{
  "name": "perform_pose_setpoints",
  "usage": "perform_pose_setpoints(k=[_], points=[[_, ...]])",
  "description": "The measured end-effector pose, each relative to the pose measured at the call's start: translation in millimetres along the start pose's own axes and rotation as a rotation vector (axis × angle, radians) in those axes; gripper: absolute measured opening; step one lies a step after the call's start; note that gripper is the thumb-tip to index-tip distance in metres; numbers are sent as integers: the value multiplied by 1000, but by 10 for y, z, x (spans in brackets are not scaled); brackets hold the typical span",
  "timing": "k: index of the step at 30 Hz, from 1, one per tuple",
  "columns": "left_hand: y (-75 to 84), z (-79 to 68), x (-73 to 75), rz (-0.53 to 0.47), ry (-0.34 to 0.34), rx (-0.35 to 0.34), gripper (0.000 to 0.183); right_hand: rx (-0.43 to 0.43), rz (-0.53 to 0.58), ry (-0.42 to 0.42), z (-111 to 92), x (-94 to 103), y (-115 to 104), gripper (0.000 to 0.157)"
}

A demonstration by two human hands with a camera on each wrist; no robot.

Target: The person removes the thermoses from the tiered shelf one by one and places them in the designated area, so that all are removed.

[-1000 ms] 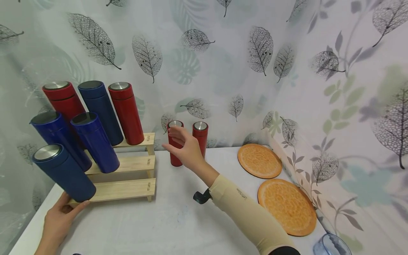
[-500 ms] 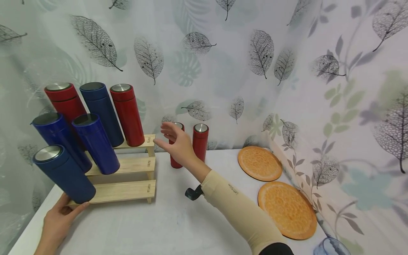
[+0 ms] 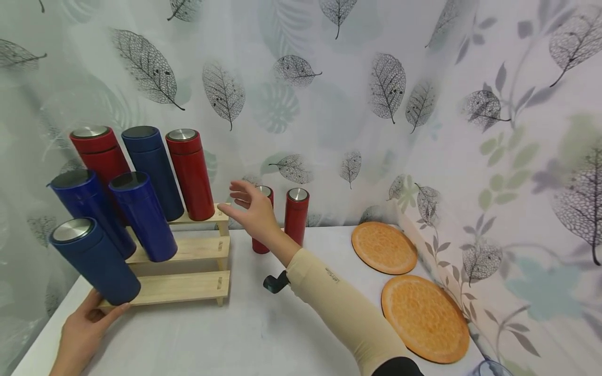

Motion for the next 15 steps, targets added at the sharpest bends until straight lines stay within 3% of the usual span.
perform_pose_setpoints(k=[15], points=[[-9, -1, 6, -7, 9, -3, 101, -25, 13, 2, 178, -127, 5, 62]])
Point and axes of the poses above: each hand's wrist, its own z-axis towards the middle knuckle, its own x-axis out of the back of the hand, y = z × x, the point moved 2 cm from there along z, towards the middle knuckle, and after that the axes turned 10 degrees about -y, right-handed, at the moved point
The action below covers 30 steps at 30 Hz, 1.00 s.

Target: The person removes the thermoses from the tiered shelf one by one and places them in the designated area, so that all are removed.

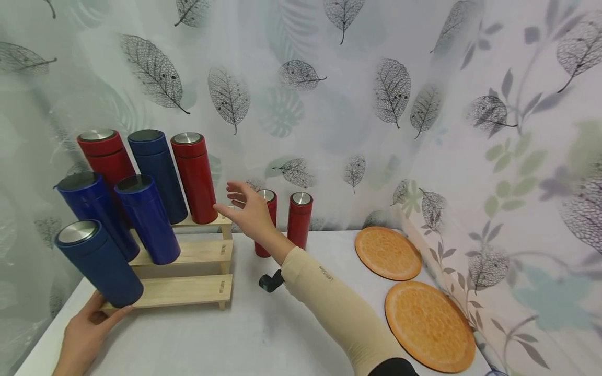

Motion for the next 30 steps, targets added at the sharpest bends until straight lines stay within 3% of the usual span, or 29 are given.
perform_pose_setpoints(k=[30], points=[[4, 14, 2, -1, -2, 13, 108, -59, 5, -7, 367, -342, 45, 67]])
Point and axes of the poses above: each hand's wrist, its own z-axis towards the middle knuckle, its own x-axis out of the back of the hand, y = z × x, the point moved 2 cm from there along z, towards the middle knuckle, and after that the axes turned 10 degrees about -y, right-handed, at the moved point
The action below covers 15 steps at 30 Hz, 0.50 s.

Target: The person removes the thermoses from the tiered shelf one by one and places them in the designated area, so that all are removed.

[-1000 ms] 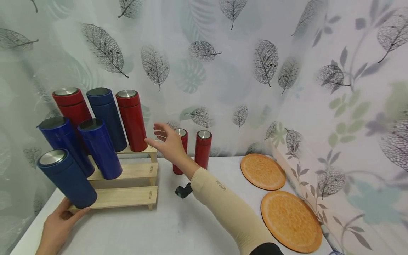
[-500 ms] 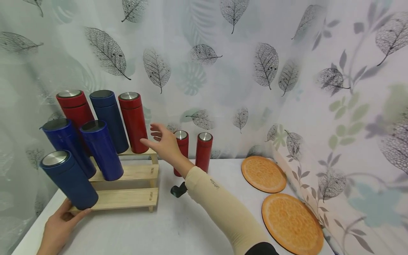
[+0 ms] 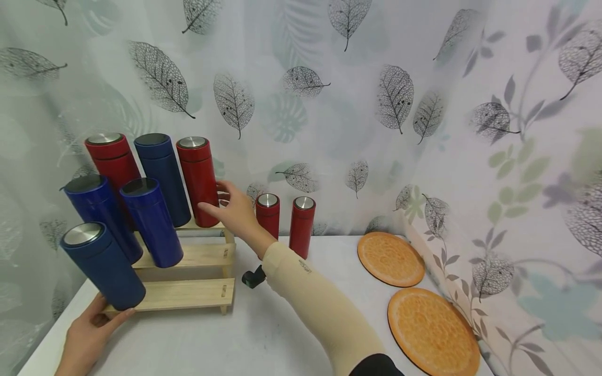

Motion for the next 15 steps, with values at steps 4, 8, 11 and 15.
perform_pose_setpoints(k=[4, 8, 11, 15], points=[[-1, -3, 3, 7, 0, -7, 108, -20, -30, 8, 42, -36, -10, 67], [-12, -8, 7, 10, 2, -14, 107, -44, -68, 13, 69, -80, 14, 66], [-19, -13, 9, 7, 4, -17, 107, -48, -72, 17, 77, -101, 31, 66], [-22, -20, 12, 1, 6, -33, 105, -39, -68, 34, 87, -111, 38, 65]])
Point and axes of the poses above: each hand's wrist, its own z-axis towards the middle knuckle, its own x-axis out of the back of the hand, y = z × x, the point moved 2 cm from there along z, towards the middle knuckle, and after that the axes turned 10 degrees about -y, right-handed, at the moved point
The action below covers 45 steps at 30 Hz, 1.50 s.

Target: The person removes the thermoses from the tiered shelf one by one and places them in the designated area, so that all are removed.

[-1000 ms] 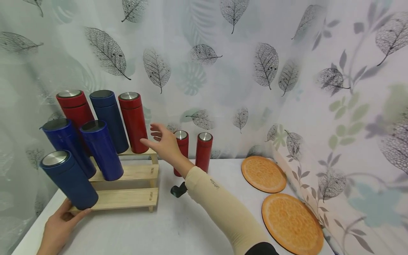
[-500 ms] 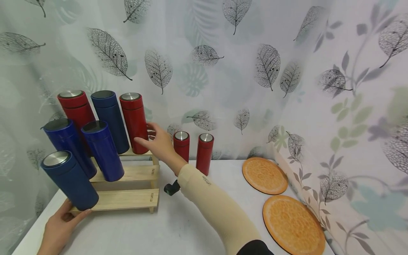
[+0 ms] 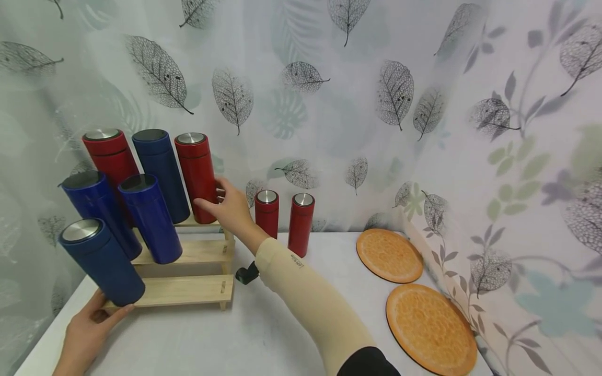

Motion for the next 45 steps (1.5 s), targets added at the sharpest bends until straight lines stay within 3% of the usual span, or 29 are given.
perform_pose_setpoints(k=[15, 36, 45], points=[[-4, 17, -7, 16, 6, -10, 99, 29, 9, 26, -55, 6, -16, 65], [35, 18, 1, 46, -15, -9, 103, 83, 25, 28, -303, 218, -104, 66], [20, 39, -4, 44, -26, 28, 106, 72, 47, 32, -445, 312, -76, 64]])
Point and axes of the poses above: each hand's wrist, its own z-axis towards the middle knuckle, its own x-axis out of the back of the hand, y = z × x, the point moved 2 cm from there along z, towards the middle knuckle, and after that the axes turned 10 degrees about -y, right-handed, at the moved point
